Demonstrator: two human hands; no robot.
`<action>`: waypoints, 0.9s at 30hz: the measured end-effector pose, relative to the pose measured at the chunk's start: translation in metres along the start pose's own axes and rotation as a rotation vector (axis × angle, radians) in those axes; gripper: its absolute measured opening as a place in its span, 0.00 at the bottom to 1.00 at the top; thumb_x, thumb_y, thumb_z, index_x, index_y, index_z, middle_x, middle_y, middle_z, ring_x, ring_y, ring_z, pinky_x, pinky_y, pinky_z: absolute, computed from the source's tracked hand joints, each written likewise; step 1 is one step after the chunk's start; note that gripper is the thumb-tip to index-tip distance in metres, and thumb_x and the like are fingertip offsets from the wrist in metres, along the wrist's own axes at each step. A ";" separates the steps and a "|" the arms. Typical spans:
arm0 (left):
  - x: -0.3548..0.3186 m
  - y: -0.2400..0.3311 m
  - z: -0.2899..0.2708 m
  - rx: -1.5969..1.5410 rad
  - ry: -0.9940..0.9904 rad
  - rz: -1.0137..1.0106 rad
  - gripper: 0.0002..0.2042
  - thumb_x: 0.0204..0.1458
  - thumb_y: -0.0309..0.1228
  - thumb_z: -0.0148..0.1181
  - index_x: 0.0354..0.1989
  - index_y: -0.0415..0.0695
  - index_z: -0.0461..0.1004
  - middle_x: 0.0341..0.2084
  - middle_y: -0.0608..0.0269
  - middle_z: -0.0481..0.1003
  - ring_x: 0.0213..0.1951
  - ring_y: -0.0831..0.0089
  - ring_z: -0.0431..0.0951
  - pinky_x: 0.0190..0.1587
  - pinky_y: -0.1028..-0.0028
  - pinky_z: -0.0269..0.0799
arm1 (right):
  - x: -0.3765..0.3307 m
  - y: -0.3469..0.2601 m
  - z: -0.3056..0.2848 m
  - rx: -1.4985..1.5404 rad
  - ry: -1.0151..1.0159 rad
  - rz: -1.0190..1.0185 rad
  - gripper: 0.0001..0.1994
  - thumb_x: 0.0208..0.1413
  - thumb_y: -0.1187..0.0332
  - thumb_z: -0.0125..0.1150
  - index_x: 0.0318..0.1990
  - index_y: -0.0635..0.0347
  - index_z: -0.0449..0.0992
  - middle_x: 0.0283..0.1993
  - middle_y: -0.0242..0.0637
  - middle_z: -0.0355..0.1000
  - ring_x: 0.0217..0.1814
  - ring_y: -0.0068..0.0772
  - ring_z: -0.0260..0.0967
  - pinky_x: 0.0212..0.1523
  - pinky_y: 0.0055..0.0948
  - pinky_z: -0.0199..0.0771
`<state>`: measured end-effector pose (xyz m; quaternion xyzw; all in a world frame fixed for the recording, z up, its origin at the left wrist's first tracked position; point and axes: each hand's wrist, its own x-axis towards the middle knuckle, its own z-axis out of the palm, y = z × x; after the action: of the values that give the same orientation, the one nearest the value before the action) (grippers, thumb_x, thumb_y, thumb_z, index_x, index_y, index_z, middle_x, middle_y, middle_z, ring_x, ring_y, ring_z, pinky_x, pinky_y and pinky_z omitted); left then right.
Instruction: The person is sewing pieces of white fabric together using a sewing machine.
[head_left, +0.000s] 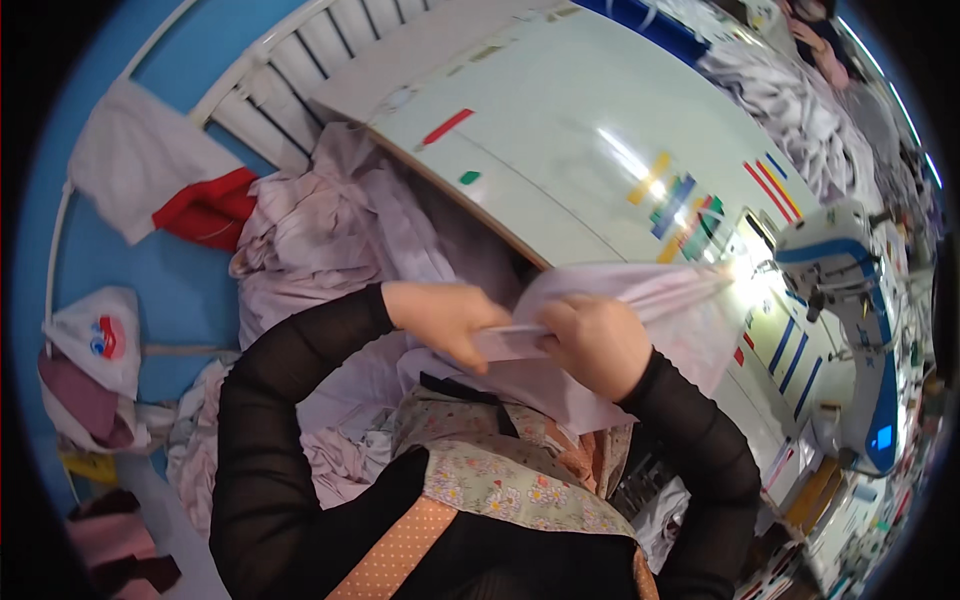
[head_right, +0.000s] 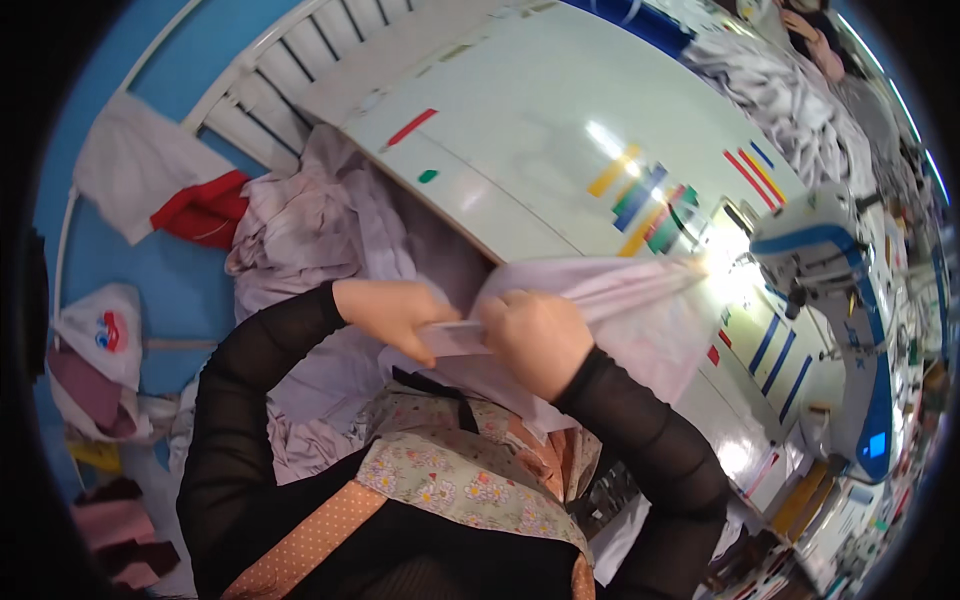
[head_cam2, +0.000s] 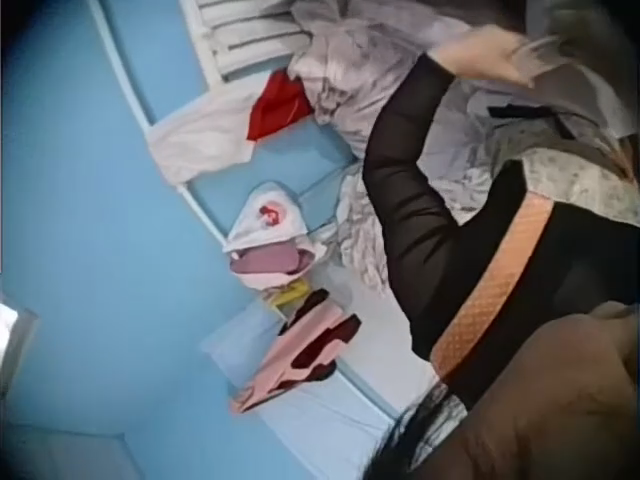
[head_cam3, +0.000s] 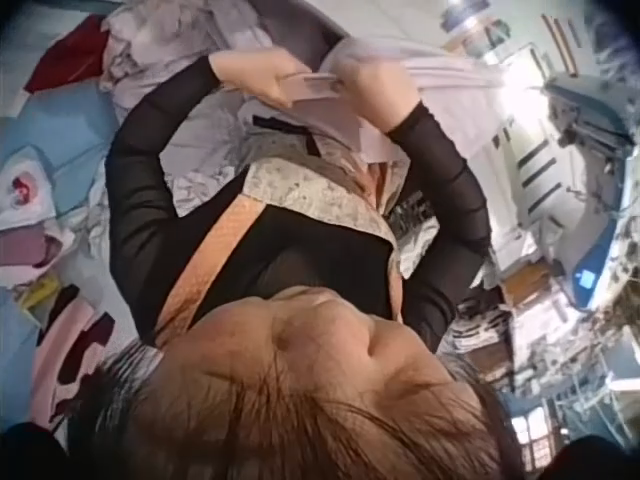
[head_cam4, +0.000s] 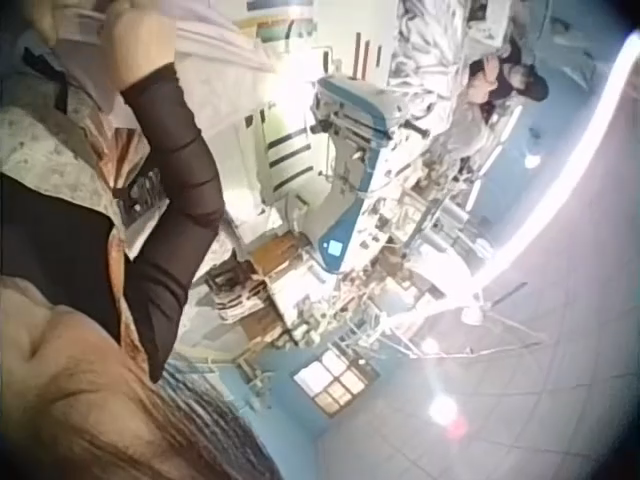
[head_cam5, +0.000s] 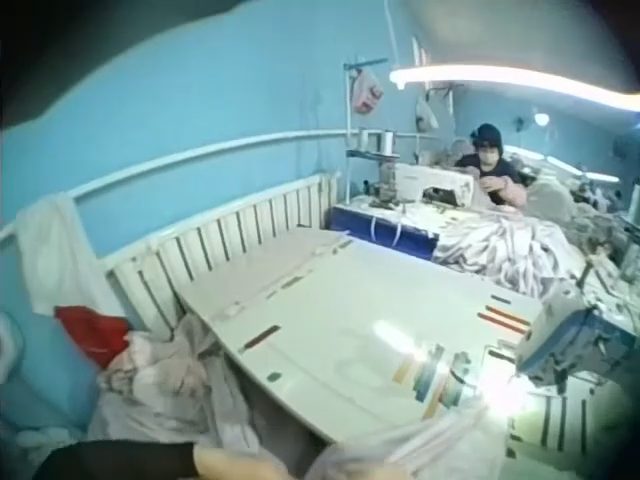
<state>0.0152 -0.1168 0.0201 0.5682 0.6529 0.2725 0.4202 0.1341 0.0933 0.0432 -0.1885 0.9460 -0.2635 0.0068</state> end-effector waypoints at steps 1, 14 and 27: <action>-0.019 -0.013 0.010 0.076 -0.100 -0.122 0.20 0.42 0.39 0.67 0.37 0.34 0.74 0.27 0.45 0.76 0.29 0.57 0.77 0.33 0.66 0.71 | -0.002 0.004 0.001 -0.050 -0.064 -0.033 0.09 0.43 0.70 0.64 0.33 0.60 0.74 0.26 0.39 0.68 0.31 0.46 0.69 0.30 0.41 0.70; -0.160 0.041 -0.035 0.581 0.897 -0.169 0.14 0.40 0.39 0.64 0.27 0.40 0.72 0.20 0.48 0.74 0.26 0.49 0.75 0.29 0.59 0.70 | 0.075 -0.041 -0.044 0.390 0.339 0.065 0.38 0.42 0.78 0.68 0.64 0.64 0.59 0.62 0.47 0.63 0.55 0.39 0.70 0.48 0.31 0.75; -0.214 -0.134 0.104 0.613 0.205 -0.218 0.18 0.36 0.50 0.67 0.23 0.47 0.77 0.20 0.56 0.76 0.28 0.55 0.77 0.33 0.58 0.69 | -0.106 0.005 -0.193 0.181 0.941 0.268 0.11 0.60 0.71 0.55 0.47 0.66 0.74 0.50 0.43 0.71 0.50 0.34 0.69 0.53 0.29 0.67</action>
<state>0.0365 -0.3649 -0.0921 0.5645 0.8003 0.0728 0.1888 0.2089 0.2308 0.1974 0.0756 0.8359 -0.3978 -0.3706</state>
